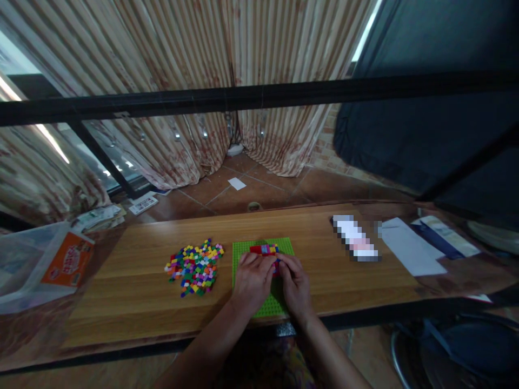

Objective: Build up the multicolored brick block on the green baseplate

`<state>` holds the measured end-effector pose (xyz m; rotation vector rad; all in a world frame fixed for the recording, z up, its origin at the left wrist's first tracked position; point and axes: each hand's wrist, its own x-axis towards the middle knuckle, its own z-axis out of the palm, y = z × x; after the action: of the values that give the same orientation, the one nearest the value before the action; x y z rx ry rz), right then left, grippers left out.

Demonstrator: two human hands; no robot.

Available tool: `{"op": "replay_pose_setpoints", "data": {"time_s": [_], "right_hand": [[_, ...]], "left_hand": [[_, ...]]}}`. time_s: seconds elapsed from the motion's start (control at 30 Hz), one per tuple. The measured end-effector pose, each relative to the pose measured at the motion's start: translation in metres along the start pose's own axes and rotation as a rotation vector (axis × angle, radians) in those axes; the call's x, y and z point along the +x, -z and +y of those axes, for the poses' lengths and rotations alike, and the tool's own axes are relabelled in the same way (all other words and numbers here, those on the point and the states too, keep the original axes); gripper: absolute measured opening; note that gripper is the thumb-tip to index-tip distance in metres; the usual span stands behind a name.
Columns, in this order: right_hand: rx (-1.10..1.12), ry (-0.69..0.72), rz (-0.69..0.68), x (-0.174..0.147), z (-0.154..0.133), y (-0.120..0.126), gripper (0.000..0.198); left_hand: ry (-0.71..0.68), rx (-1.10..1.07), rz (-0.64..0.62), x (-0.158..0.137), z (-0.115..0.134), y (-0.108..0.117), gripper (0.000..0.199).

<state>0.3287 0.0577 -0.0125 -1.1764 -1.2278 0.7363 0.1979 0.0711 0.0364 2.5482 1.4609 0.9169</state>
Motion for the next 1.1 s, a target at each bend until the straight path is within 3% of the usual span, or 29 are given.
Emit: {"op": "replay_pose_setpoints", "data": {"time_s": [0.67,1.1], "right_hand": [[-0.017,-0.015,0.004,0.0,-0.002,0.0,0.025],[-0.025,0.006,-0.009,0.0,-0.003,-0.001,0.023]], "left_hand": [[0.056,0.012,0.07,-0.01,0.0,0.002,0.016],[0.023,-0.008,0.111,-0.013,0.002,-0.005,0.017]]}}
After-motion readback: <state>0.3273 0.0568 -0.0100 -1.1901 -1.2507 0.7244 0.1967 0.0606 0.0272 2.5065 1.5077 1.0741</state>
